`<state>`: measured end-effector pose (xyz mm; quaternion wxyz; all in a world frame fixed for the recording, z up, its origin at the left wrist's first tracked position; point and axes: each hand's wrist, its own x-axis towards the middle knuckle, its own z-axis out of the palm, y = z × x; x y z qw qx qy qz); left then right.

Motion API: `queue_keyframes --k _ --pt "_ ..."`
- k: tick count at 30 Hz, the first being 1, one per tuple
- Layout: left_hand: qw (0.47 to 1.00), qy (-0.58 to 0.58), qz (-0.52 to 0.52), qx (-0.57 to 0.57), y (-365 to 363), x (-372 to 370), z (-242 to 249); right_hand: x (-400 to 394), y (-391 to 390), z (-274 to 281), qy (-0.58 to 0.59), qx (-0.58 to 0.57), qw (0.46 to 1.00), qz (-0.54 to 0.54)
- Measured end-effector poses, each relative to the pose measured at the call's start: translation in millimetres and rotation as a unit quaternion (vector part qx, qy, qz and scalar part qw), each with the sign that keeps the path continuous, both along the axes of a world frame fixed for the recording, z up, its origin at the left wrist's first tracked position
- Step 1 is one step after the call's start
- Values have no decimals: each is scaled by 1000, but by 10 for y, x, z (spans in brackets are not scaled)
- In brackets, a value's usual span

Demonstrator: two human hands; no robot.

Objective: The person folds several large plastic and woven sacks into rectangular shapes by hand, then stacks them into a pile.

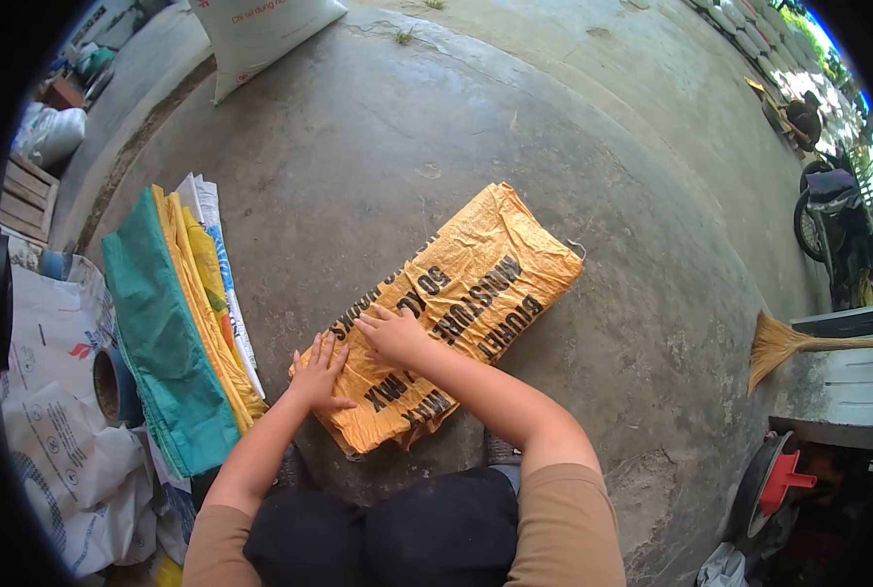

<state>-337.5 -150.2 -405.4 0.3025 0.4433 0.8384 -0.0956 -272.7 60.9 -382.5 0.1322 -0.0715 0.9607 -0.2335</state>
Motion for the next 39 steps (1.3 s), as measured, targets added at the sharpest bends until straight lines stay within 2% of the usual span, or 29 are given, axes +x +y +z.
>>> queue_keyframes --k 1,5,8,13,15,17,20,22,25,28,33,35,39 --pt "1000 11 -25 -15 -37 15 13 -45 -18 -93 28 91 995 37" --pt "995 19 -89 -39 -199 -13 80 32 36 -337 -5 132 991 25" --pt "995 21 -98 -24 -236 -83 70 268 362 -477 -58 202 974 -85" --pt "995 9 -73 -62 -149 -80 177 616 1071 -410 -157 242 940 -181" --pt "995 8 -74 -62 -205 -47 154 692 1400 -409 -197 276 910 -239" --pt "997 14 -67 -44 -179 -59 149 673 1644 -296 -267 278 880 -277" --pt "996 16 -67 -52 -168 -54 146 525 1651 -289 -281 223 878 -316" --pt "996 14 -68 -51 -143 -54 138 533 1448 -239 -186 214 913 -292" --pt "996 14 -64 -53 -139 -30 150 654 948 -141 -103 153 962 -200" --pt "997 19 -59 -54 -130 -28 161 1066 585 -210 -17 113 983 -145" --pt "997 26 -55 -57 -107 5 190 1627 657 -122 -4 173 957 -232" --pt "996 30 -59 -51 -107 7 204 1845 774 -158 -51 182 940 -283" --pt "997 30 -55 -54 -59 54 285 1931 1131 -463 -122 226 923 -286"
